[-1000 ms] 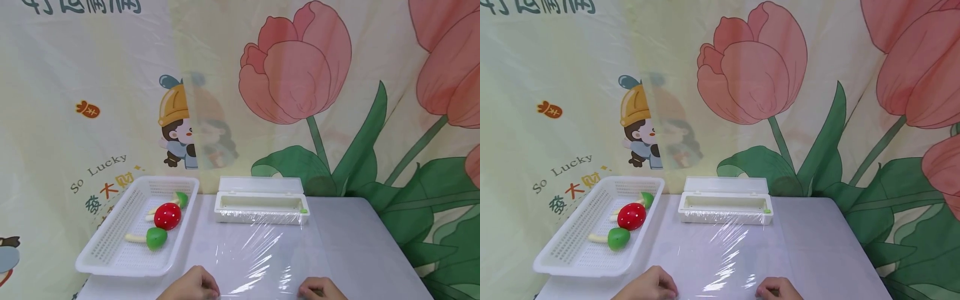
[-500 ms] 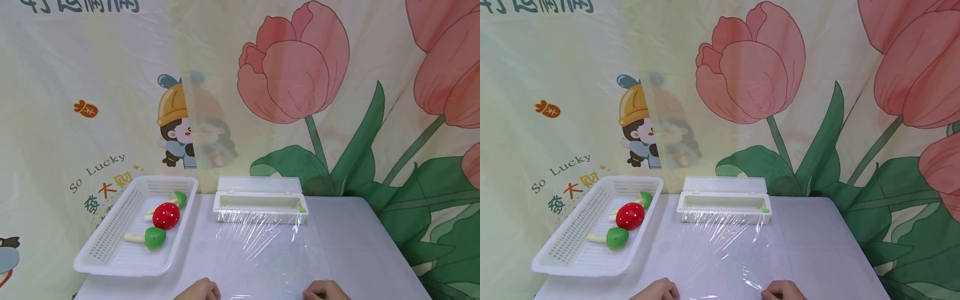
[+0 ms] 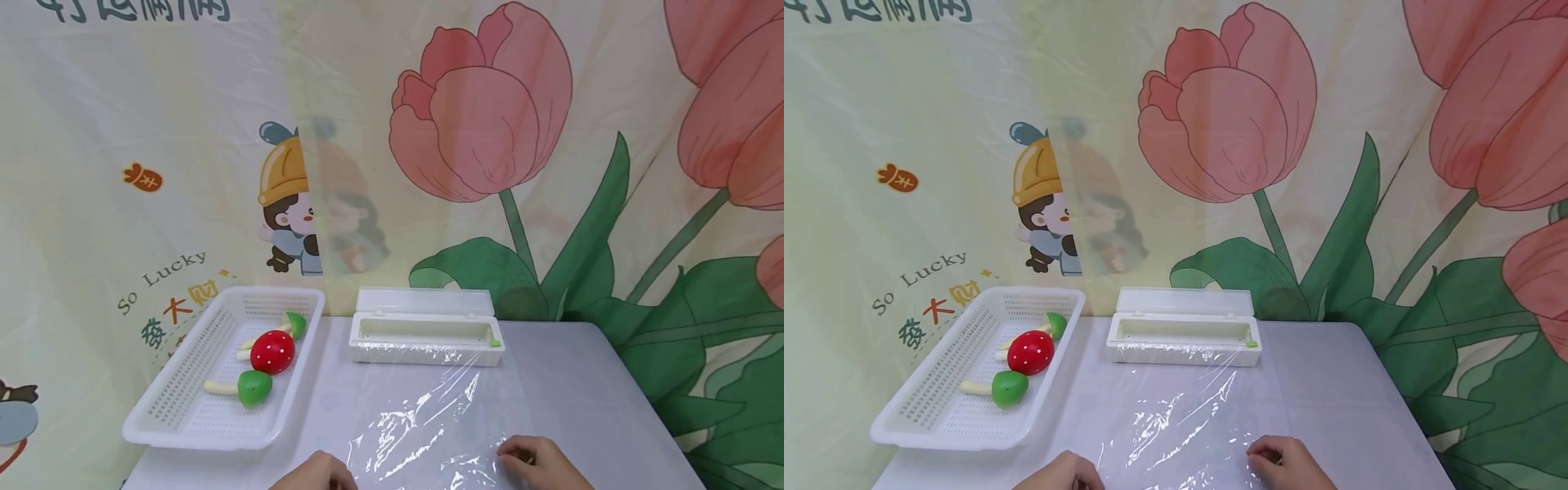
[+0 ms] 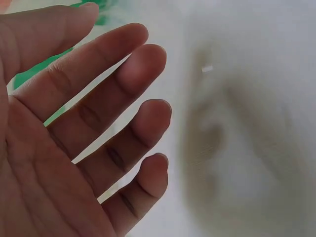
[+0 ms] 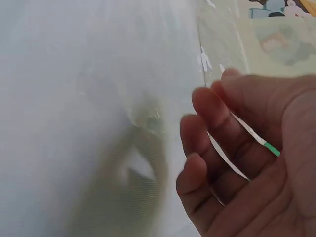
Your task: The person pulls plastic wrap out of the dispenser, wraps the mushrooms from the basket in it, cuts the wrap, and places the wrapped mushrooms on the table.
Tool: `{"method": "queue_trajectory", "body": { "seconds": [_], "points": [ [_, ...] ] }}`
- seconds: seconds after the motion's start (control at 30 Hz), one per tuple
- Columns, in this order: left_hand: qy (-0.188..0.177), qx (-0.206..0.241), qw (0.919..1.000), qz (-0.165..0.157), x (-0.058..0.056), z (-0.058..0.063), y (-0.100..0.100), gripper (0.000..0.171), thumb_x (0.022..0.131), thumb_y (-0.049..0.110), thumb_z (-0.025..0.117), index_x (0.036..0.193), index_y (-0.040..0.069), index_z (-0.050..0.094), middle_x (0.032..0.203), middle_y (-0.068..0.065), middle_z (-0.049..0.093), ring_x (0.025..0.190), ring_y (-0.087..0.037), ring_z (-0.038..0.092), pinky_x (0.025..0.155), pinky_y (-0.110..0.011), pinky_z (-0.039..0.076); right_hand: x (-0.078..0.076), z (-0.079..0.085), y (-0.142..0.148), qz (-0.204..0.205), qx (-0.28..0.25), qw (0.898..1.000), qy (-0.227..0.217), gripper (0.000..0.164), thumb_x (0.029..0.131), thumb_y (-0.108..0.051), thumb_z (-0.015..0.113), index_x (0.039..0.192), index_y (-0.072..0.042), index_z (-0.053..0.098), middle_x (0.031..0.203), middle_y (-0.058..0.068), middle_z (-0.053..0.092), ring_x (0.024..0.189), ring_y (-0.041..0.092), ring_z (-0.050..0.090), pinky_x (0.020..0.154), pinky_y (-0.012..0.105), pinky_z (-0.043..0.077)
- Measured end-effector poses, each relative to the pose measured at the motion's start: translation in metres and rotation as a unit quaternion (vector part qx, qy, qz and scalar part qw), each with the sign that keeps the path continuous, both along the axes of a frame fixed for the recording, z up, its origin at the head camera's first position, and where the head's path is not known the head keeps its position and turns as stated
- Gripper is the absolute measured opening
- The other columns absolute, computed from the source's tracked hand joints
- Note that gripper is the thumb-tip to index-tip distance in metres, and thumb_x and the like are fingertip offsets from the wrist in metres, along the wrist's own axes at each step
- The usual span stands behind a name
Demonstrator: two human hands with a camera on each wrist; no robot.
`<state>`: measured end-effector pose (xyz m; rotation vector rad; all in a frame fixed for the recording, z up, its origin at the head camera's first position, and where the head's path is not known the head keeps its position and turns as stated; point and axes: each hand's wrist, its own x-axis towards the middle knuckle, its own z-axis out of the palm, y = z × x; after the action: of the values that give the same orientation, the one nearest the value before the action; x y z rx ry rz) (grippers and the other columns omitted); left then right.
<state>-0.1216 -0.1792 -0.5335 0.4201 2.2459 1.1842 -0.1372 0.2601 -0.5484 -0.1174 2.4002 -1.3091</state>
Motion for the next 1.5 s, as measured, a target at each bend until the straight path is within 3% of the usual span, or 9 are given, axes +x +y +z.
{"method": "queue_trajectory", "body": {
  "seconds": [0.13, 0.23, 0.33, 0.43, 0.67, 0.97, 1.1, 1.33, 1.5],
  "points": [
    [0.022, 0.002, 0.9994, -0.026, -0.013, 0.024, -0.004, 0.012, 0.093, 0.031, 0.074, 0.093, 0.021, 0.080, 0.075, 0.008, 0.068, 0.069, -0.007, 0.059, 0.060, -0.023, 0.049, -0.007, -0.003, -0.003, -0.037, 0.023, 0.999, 0.027, 0.023, 0.094, -0.024, 0.075, 0.108, -0.006, 0.074, 0.092, -0.001, 0.070, 0.082, 0.016, 0.060, 0.069, 0.025, 0.055],
    [0.102, 0.020, 0.9927, -0.061, -0.020, 0.046, -0.013, 0.015, 0.097, 0.032, 0.070, 0.103, 0.022, 0.079, 0.085, 0.015, 0.070, 0.077, -0.002, 0.060, 0.068, -0.023, 0.051, -0.010, -0.008, -0.005, -0.052, 0.033, 0.997, 0.050, 0.025, 0.091, -0.021, 0.078, 0.111, -0.007, 0.073, 0.096, -0.001, 0.070, 0.084, 0.015, 0.061, 0.069, 0.026, 0.055],
    [0.212, 0.028, 0.9732, -0.085, -0.028, 0.070, -0.027, 0.015, 0.099, 0.031, 0.069, 0.107, 0.023, 0.078, 0.092, 0.019, 0.071, 0.082, 0.003, 0.062, 0.072, -0.024, 0.054, -0.011, -0.013, -0.005, -0.052, 0.035, 0.996, 0.065, 0.026, 0.088, -0.017, 0.079, 0.112, -0.007, 0.072, 0.103, 0.001, 0.071, 0.085, 0.011, 0.061, 0.070, 0.025, 0.055],
    [0.282, 0.007, 0.9571, -0.067, -0.037, 0.094, -0.043, 0.014, 0.099, 0.031, 0.069, 0.109, 0.025, 0.077, 0.094, 0.020, 0.072, 0.084, 0.003, 0.062, 0.072, -0.024, 0.055, -0.012, -0.018, -0.006, -0.051, 0.052, 0.995, 0.073, 0.025, 0.086, -0.014, 0.080, 0.109, -0.010, 0.072, 0.102, 0.000, 0.069, 0.081, 0.008, 0.057, 0.068, 0.023, 0.052],
    [0.285, -0.032, 0.9565, 0.052, -0.070, 0.131, -0.089, 0.020, 0.095, 0.032, 0.074, 0.112, 0.023, 0.078, 0.106, 0.004, 0.075, 0.086, -0.006, 0.066, 0.075, -0.024, 0.058, -0.016, -0.023, -0.016, -0.066, 0.100, 0.990, 0.076, 0.029, 0.080, -0.005, 0.083, 0.107, -0.012, 0.075, 0.095, -0.002, 0.060, 0.079, 0.014, 0.051, 0.064, 0.022, 0.049],
    [0.322, -0.014, 0.9314, 0.169, -0.125, 0.121, -0.153, 0.035, 0.099, 0.027, 0.069, 0.130, 0.011, 0.069, 0.125, -0.015, 0.071, 0.097, -0.007, 0.070, 0.081, -0.024, 0.059, -0.015, -0.023, -0.018, -0.073, 0.097, 0.991, 0.053, 0.029, 0.081, -0.006, 0.082, 0.109, -0.011, 0.076, 0.100, -0.001, 0.060, 0.083, 0.016, 0.051, 0.066, 0.023, 0.048],
    [0.299, 0.002, 0.9346, 0.193, -0.138, 0.112, -0.168, 0.042, 0.101, 0.029, 0.066, 0.136, 0.006, 0.064, 0.131, -0.019, 0.067, 0.099, -0.005, 0.070, 0.082, -0.023, 0.059, -0.015, -0.023, -0.017, -0.062, 0.093, 0.992, 0.058, 0.028, 0.083, -0.007, 0.081, 0.110, -0.011, 0.076, 0.103, 0.000, 0.061, 0.083, 0.016, 0.050, 0.066, 0.023, 0.048],
    [0.255, -0.050, 0.9439, 0.204, -0.148, 0.092, -0.185, 0.046, 0.099, 0.035, 0.068, 0.137, 0.009, 0.063, 0.134, -0.021, 0.065, 0.112, -0.035, 0.068, 0.087, -0.036, 0.061, -0.013, -0.026, -0.012, -0.044, 0.084, 0.992, 0.084, 0.027, 0.084, -0.007, 0.081, 0.110, -0.011, 0.076, 0.104, 0.001, 0.061, 0.078, 0.008, 0.048, 0.065, 0.021, 0.047],
    [0.200, -0.065, 0.9554, 0.208, -0.150, 0.068, -0.199, 0.046, 0.099, 0.033, 0.068, 0.136, 0.006, 0.062, 0.133, -0.022, 0.065, 0.110, -0.033, 0.068, 0.087, -0.040, 0.060, -0.013, -0.026, -0.010, -0.038, 0.077, 0.993, 0.086, 0.027, 0.085, -0.009, 0.081, 0.111, -0.011, 0.076, 0.105, 0.001, 0.062, 0.078, 0.006, 0.047, 0.065, 0.021, 0.047]
  ]
}}
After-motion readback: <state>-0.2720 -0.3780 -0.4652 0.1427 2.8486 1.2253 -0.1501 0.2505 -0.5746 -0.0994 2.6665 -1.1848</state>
